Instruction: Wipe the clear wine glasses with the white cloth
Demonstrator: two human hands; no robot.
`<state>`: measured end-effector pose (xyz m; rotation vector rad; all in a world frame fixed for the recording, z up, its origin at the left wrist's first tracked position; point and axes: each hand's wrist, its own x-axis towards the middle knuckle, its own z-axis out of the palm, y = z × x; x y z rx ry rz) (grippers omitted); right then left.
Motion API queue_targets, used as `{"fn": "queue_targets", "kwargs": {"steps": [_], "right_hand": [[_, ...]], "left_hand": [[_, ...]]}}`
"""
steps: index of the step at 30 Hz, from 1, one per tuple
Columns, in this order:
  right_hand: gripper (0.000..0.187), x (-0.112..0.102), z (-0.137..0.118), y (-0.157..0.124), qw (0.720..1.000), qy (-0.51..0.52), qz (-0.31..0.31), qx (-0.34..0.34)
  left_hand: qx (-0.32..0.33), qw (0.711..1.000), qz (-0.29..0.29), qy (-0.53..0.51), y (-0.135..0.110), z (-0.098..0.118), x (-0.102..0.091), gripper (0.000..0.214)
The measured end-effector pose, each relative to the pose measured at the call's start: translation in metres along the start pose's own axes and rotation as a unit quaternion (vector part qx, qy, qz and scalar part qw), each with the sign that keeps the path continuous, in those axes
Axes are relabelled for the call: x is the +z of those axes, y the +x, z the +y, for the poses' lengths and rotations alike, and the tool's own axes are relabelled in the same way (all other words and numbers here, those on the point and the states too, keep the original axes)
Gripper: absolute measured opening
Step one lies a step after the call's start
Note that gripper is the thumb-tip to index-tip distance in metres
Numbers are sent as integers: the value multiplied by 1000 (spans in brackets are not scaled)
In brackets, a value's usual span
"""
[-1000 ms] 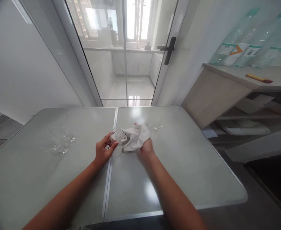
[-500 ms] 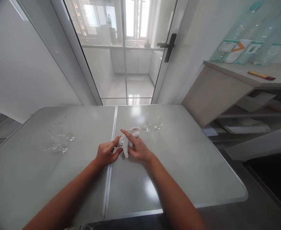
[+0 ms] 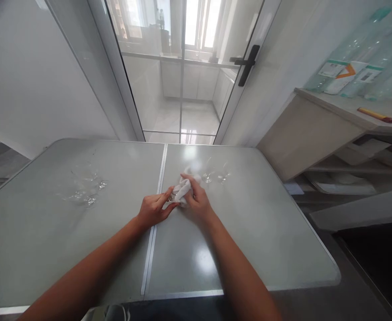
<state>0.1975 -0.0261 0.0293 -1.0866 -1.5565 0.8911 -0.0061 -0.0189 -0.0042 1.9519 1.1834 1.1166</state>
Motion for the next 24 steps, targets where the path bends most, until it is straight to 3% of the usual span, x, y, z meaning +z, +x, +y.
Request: {"fn": "queue_targets", "kwargs": {"steps": [4,11,14,21,24], "right_hand": [[63,3,-3,-2,997,-24,-69,-11],[35,5,4,-4,999,-20,26,-13],[39,2,6,-4,999,-14,52,-1],[49,4,-5,-1,1000,16,11,5],[55,7,-9,-1,997,77,-11,1]], "left_hand": [[53,996,-25,70,0,0,-2,31],[71,994,-23,75,-2,-7,0,45],[81,994,-19,72,-2,-9,1,51],[126,978,21,165,-1,-9,4,53],[180,960,56,208,0,-10,5,52]]}}
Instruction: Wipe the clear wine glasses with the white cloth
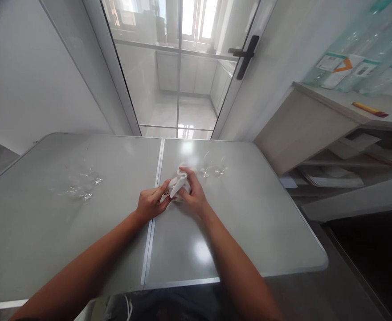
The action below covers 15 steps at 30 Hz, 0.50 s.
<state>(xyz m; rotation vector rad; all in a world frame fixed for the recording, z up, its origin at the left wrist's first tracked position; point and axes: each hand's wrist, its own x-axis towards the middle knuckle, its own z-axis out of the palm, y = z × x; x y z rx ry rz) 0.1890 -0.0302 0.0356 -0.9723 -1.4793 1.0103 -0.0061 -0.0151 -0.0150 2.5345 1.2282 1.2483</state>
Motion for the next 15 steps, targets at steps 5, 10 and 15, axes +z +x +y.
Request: {"fn": "queue_targets", "kwargs": {"steps": [5,10,15], "right_hand": [[51,-4,5,0,998,47,-33,6],[43,-3,12,1,998,-62,14,-1],[55,1,6,0,999,-48,15,18]], "left_hand": [[46,998,31,19,-1,-2,1,55],[51,998,21,38,0,-5,-1,56],[67,995,30,64,3,-5,-3,56]]}}
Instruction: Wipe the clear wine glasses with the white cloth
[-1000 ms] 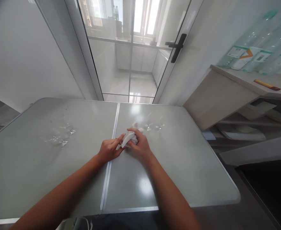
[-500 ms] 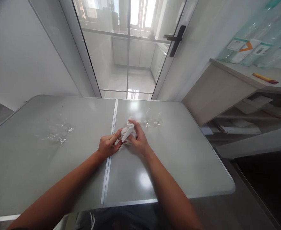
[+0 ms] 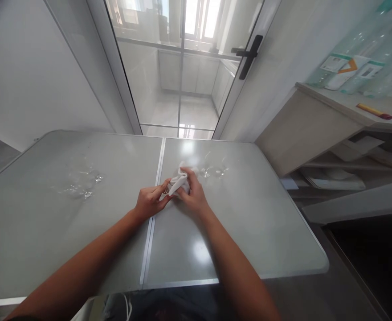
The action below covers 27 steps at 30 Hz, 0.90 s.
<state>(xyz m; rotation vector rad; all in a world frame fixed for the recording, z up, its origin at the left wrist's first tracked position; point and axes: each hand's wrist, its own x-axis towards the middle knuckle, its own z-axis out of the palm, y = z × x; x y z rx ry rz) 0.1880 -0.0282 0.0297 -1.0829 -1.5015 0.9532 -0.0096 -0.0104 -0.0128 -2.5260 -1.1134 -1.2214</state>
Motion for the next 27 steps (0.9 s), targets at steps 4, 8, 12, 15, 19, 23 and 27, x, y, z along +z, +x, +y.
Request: {"fn": "queue_targets", "kwargs": {"steps": [4,8,12,15,19,23,27], "right_hand": [[63,-3,-3,-1,993,105,-56,24],[46,-5,1,1,997,69,-45,-1],[35,-4,6,2,999,-15,1,-47],[36,-1,7,-2,997,-69,4,-34],[44,1,3,-5,998,-58,-30,-13],[44,-3,2,-2,997,14,-68,-24],[37,-5,4,0,997,0,-69,-46]], "left_hand": [[5,1000,7,2,0,3,0,55],[3,999,7,-33,0,3,-1,56],[-6,999,7,-44,1,3,-2,57],[1,999,1,-43,2,3,-2,58],[18,1000,11,-23,1,2,-4,55],[22,1000,0,-22,0,2,-4,53],[23,999,4,-38,2,3,-5,57]]}}
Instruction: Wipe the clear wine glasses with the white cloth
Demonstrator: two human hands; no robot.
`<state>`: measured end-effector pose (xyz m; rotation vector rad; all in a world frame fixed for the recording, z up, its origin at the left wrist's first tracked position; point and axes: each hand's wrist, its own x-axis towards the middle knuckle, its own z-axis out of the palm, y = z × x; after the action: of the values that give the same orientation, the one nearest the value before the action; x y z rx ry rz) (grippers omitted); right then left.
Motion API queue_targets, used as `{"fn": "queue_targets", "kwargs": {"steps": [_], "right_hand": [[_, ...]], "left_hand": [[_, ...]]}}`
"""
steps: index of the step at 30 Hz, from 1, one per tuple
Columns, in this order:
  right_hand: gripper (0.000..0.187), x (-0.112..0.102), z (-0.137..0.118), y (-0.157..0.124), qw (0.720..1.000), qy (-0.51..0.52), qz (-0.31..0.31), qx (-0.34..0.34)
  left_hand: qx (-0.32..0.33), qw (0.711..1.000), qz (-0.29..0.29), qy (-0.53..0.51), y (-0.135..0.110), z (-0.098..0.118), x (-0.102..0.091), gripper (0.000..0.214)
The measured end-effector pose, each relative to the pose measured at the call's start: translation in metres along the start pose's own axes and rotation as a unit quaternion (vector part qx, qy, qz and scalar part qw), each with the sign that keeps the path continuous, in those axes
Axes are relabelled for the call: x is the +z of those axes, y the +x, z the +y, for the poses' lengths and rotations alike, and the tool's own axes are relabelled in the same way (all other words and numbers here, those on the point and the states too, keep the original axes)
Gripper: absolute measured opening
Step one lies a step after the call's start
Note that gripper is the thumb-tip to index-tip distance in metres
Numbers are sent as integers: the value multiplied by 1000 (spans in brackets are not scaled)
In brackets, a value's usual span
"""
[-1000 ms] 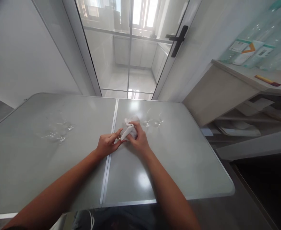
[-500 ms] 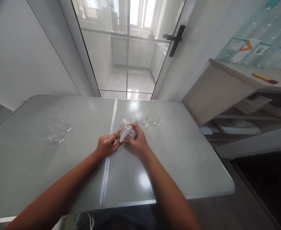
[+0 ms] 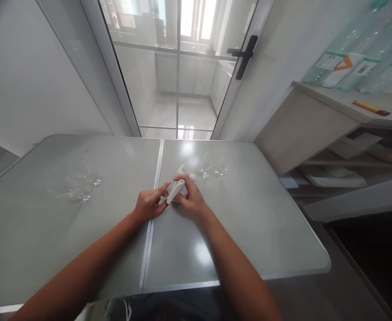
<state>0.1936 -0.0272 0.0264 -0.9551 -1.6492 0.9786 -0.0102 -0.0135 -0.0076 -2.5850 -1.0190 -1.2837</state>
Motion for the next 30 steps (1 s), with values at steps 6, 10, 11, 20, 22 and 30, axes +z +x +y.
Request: {"fn": "queue_targets", "kwargs": {"steps": [6,10,11,20,22,30], "right_hand": [[36,5,5,-5,996,-87,18,22],[44,5,0,-4,997,-72,4,22],[44,4,-2,-3,998,-53,-3,19],[49,-2,2,0,998,60,-10,29],[48,-1,2,1,998,53,-13,32],[40,-3,-1,2,999,26,-26,31]], "left_hand": [[-14,1000,-1,14,-1,-2,1,62],[-14,999,-24,31,-4,-4,1,56],[-14,999,-31,32,-4,-4,1,55],[-5,1000,-8,14,-3,0,2,52],[-9,1000,-7,12,-3,0,3,52],[-13,1000,-22,9,-2,-2,2,56]]}}
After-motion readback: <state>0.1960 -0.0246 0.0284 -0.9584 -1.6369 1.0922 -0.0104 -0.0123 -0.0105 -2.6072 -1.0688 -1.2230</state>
